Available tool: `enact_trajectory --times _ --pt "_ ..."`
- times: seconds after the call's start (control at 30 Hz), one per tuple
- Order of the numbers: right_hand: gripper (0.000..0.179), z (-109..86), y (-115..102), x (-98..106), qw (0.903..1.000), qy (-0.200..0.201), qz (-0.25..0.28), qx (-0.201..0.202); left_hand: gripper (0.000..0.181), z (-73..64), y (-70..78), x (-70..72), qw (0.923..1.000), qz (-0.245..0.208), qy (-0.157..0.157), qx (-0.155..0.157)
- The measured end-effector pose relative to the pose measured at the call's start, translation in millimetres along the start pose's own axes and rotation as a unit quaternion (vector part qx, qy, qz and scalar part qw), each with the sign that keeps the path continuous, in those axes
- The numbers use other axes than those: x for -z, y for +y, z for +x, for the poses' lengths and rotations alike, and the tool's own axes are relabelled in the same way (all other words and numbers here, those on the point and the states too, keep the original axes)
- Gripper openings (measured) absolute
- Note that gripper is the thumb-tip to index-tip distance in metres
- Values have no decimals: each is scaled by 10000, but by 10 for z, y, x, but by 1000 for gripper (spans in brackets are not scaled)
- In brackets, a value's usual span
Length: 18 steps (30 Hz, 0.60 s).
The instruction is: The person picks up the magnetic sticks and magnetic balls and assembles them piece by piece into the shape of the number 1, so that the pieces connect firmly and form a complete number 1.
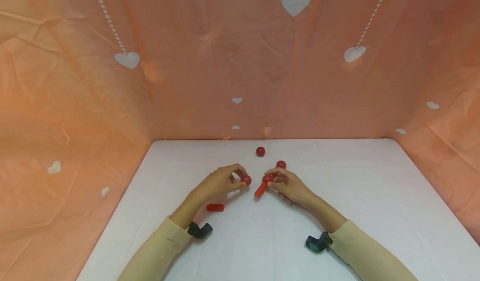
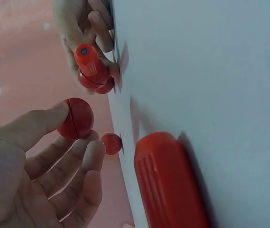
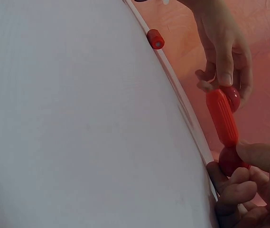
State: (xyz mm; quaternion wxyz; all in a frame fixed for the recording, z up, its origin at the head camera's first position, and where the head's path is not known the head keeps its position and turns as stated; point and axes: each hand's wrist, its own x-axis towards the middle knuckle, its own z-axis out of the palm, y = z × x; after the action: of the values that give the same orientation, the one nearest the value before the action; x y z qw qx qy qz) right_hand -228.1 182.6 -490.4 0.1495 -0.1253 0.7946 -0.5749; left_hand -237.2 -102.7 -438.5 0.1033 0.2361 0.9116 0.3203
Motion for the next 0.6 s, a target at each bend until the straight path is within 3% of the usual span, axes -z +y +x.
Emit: enact_trajectory --times 0.4,0.6 --pt "35 0 12 -5 9999 49 -130 68 31 -41 -24 -23 9995 -143 -187 -229" --pt "36 7 22 5 9999 17 -54 104 27 -72 -26 11 9969 -218 -560 -516"
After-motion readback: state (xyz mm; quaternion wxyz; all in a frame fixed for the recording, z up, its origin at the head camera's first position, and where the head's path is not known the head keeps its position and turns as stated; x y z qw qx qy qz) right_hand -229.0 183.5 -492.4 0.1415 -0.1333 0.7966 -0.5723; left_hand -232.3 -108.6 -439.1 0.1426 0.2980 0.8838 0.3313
